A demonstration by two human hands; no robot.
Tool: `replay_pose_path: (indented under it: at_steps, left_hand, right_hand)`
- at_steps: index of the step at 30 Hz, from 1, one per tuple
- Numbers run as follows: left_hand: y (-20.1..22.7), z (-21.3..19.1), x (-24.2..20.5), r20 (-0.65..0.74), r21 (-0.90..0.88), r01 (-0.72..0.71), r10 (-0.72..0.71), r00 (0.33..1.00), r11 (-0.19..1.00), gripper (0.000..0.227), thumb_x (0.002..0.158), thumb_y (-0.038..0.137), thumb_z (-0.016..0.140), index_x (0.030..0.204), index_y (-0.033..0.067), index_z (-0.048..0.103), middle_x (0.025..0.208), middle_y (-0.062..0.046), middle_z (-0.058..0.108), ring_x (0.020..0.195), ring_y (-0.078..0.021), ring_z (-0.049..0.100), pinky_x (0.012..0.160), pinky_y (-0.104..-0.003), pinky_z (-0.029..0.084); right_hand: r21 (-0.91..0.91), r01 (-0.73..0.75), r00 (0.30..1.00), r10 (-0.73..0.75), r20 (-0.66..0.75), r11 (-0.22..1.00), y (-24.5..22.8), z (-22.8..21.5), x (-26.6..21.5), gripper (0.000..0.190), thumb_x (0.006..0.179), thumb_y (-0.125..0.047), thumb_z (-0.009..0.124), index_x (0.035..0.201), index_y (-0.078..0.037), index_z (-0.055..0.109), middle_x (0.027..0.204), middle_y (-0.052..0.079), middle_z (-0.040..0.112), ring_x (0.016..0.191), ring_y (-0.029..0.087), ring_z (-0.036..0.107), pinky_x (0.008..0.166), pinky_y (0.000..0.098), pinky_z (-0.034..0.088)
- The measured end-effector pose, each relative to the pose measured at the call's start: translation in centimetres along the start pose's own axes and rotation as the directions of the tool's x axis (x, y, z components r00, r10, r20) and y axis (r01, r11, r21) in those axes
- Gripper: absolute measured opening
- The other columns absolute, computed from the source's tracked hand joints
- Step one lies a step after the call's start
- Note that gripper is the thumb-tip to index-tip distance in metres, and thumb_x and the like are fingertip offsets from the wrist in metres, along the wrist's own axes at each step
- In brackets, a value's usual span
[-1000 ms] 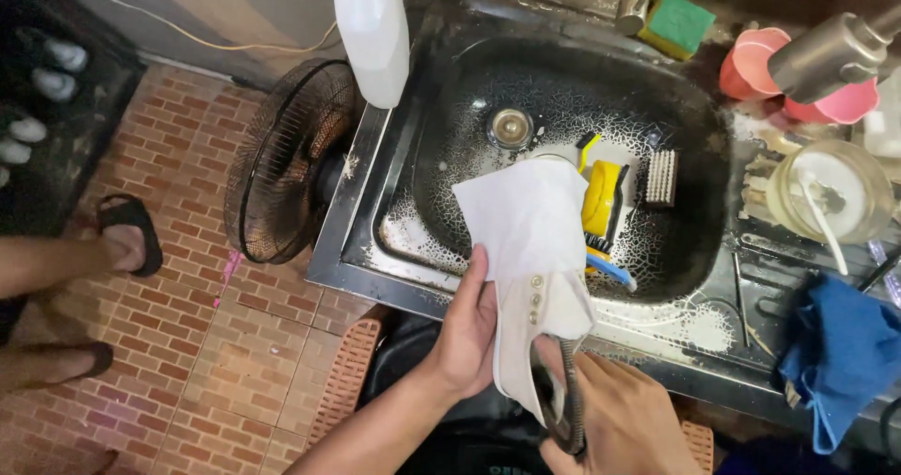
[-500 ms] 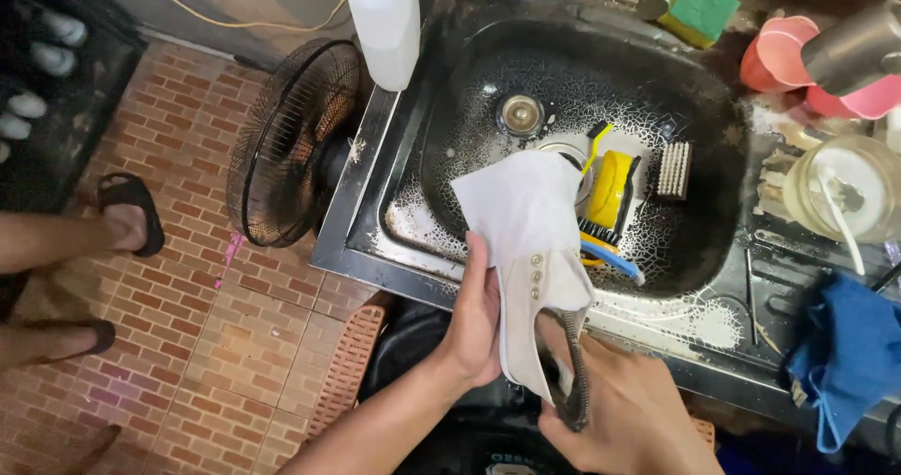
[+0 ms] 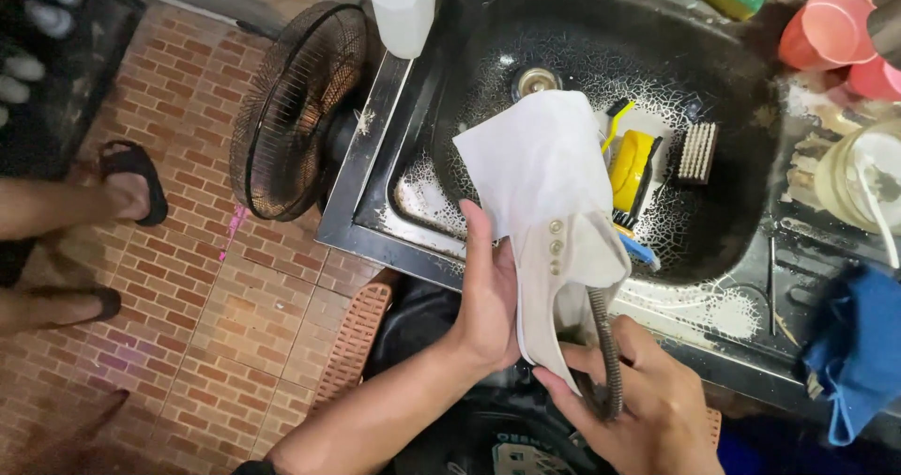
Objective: Cleaning a white sneaker in a sink and then meticulously covering the wet surface with white tissue paper to prevent yellowing during the drying process.
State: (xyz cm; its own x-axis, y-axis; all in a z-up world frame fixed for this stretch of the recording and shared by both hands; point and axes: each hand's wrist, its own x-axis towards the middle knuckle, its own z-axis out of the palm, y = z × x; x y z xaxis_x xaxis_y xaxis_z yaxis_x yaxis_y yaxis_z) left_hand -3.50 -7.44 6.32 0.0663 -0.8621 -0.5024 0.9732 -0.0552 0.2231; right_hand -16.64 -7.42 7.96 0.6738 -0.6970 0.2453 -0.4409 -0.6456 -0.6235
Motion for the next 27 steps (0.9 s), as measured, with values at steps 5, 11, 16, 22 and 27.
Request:
replay_pose_path:
  at_steps: [5, 11, 16, 22, 27]
  left_hand:
    - [-0.7, -1.3, 0.6, 0.111, -0.047, -0.215, 0.219, 0.969, 0.975, 0.08, 0.072, 0.065, 0.022, 0.123, 0.0062, 0.042, 0.118, -0.009, 0.049, 0.112, -0.0223, 0.044, 0.096, -0.034, 0.033]
    - [-0.1, -2.7, 1.1, 0.307, -0.085, -0.336, 0.345, 0.887, 0.938, 0.083, 0.075, 0.067, 0.019, 0.124, 0.003, 0.04, 0.119, -0.015, 0.048, 0.112, -0.0274, 0.044, 0.1, -0.04, 0.032]
    - [-0.9, -3.8, 1.6, 0.37, -0.119, -0.406, 0.42, 0.829, 0.906, 0.084, 0.077, 0.066, 0.014, 0.132, 0.005, 0.028, 0.129, -0.011, 0.038, 0.124, -0.0243, 0.032, 0.107, -0.038, 0.023]
    - [-1.5, -4.8, 1.7, 0.394, -0.084, -0.456, 0.45, 0.801, 0.886, 0.079, 0.08, 0.064, 0.015, 0.129, 0.0041, 0.034, 0.127, -0.011, 0.042, 0.12, -0.0235, 0.037, 0.103, -0.039, 0.028]
    - [-2.7, -7.6, 2.7, 0.377, -0.01, -0.739, 0.687, 0.621, 0.674, 0.075, 0.083, 0.058, 0.015, 0.133, 0.0034, 0.02, 0.138, -0.009, 0.025, 0.13, -0.0208, 0.021, 0.11, -0.036, 0.016]
  right_hand:
    - [-0.181, -0.062, 0.998, 0.067, 0.019, 0.981, -0.2, 0.1, -0.7, 0.021, 0.066, -0.029, 0.065, 0.087, -0.024, 0.065, 0.066, -0.003, 0.041, 0.051, 0.009, 0.045, 0.045, 0.0237, 0.038]
    - [-0.246, -0.1, 0.984, 0.059, -0.17, 0.964, -1.7, -0.8, -1.4, 0.036, 0.058, -0.037, 0.068, 0.084, -0.013, 0.061, 0.082, 0.0, 0.058, 0.057, 0.012, 0.05, 0.056, 0.0218, 0.043]
    - [-0.273, 0.055, 0.982, -0.102, -0.16, 0.96, -2.2, -0.3, -0.2, 0.009, 0.073, -0.009, 0.062, 0.081, -0.012, 0.064, 0.082, -0.001, 0.061, 0.068, 0.009, 0.059, 0.061, 0.0214, 0.046]
    - [-0.217, 0.331, 0.933, -0.353, -0.068, 0.918, -1.7, -0.5, 0.4, 0.005, 0.073, -0.003, 0.059, 0.071, 0.0, 0.055, 0.083, 0.01, 0.062, 0.054, 0.014, 0.055, 0.051, 0.021, 0.044]
    - [-0.478, 0.202, 0.977, -0.141, 0.16, 0.855, 0.5, 0.3, -1.7, 0.033, 0.077, -0.028, 0.055, 0.096, -0.001, 0.052, 0.101, 0.009, 0.06, 0.08, 0.02, 0.06, 0.071, 0.0307, 0.048]
